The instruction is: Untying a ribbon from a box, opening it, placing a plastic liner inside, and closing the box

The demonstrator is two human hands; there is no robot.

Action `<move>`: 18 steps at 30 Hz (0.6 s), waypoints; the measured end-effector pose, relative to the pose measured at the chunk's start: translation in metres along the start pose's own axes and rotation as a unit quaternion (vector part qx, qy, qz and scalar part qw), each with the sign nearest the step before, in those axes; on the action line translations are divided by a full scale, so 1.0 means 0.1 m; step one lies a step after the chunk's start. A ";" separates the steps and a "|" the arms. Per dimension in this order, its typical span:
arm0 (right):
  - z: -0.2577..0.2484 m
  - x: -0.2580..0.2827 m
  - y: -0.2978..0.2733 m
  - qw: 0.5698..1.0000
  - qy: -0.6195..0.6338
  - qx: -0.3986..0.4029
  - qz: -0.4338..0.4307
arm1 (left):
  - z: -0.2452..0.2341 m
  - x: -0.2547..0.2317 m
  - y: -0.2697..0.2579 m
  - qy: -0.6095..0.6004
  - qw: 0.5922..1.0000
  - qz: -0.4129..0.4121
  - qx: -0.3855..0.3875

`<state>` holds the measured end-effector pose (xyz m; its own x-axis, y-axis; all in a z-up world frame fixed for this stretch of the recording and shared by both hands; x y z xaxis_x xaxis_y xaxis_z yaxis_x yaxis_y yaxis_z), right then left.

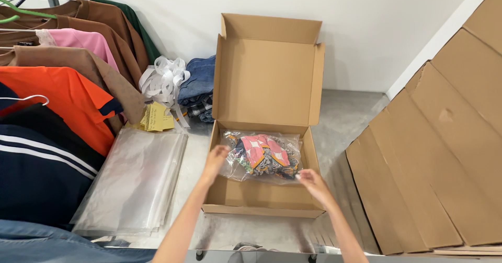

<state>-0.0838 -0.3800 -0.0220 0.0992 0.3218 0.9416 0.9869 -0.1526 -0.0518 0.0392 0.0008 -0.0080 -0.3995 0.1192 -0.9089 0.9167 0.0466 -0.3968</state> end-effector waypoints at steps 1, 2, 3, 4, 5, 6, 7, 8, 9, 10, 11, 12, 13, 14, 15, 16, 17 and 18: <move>0.08 -0.16 0.08 1.000 0.002 0.002 0.002 | 0.05 0.18 0.10 0.002 1.000 -0.002 -0.001; 0.17 -0.33 0.15 0.999 -0.033 0.015 0.013 | 0.09 0.37 0.20 0.084 0.996 -0.005 -0.020; 0.25 -0.50 0.21 0.997 -0.069 0.028 0.024 | 0.15 0.56 0.29 0.165 0.986 -0.007 -0.037; 0.31 -0.47 0.24 0.997 -0.068 0.030 0.027 | 0.16 0.66 0.40 0.167 0.985 -0.010 -0.037; 0.34 -0.45 0.27 0.995 -0.082 0.018 0.057 | 0.19 0.79 0.51 0.228 0.971 -0.044 -0.055; 0.37 -0.43 0.29 0.992 -0.096 0.007 0.087 | 0.20 0.91 0.62 0.288 0.952 -0.079 -0.073; 0.39 -0.51 0.37 0.992 -0.097 0.008 0.087 | 0.19 0.97 0.64 0.287 0.952 -0.079 -0.074; 0.37 -0.58 0.44 0.981 -0.172 0.004 0.093 | 0.19 1.03 0.66 0.298 0.949 -0.078 -0.063; 0.36 -0.64 0.54 0.965 -0.244 -0.002 0.097 | 0.18 1.04 0.70 0.309 0.947 -0.073 -0.054; 0.38 -0.76 0.64 0.965 -0.244 -0.003 0.095 | 0.14 0.98 0.71 0.308 0.947 -0.072 -0.056; 0.35 -0.88 0.72 0.978 -0.198 -0.038 0.058 | 0.13 0.93 0.72 0.355 0.931 -0.054 -0.063; 0.33 -1.00 0.80 0.985 -0.152 -0.073 0.021 | 0.12 0.88 0.72 0.400 0.913 -0.037 -0.070; 0.33 -0.77 0.75 0.986 -0.151 -0.074 0.020 | 0.11 0.80 0.73 0.401 0.913 -0.035 -0.071; 0.34 -0.53 0.71 0.992 -0.104 -0.063 -0.016 | 0.11 0.72 0.73 0.407 0.912 -0.025 -0.049; 0.33 -0.31 0.62 0.996 -0.059 -0.052 -0.048 | 0.15 0.68 0.71 0.412 0.911 -0.017 -0.024; 0.32 -0.46 0.71 0.996 -0.060 -0.053 -0.046 | 0.16 0.61 0.69 0.412 0.911 -0.017 -0.022; 0.30 -0.61 0.82 0.992 -0.118 -0.031 -0.031 | 0.18 0.52 0.68 0.415 0.910 -0.013 -0.014; 0.28 -0.76 0.93 0.984 -0.176 -0.008 -0.015 | 0.21 0.42 0.68 0.418 0.909 -0.010 -0.006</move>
<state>0.0039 -0.3926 -0.1080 0.1105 0.6291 0.7695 0.9882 -0.1524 -0.0174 0.0843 -0.0116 -0.0754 -0.2772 0.8291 -0.4856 0.9112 0.0664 -0.4066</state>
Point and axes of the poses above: each hand's wrist, its own y-axis towards the middle knuckle, its own z-axis out of the palm, x = y × z, the point moved 4 cm from there along y, towards the middle knuckle, and after that the axes turned 12 degrees about -z, right-handed, at the moved point
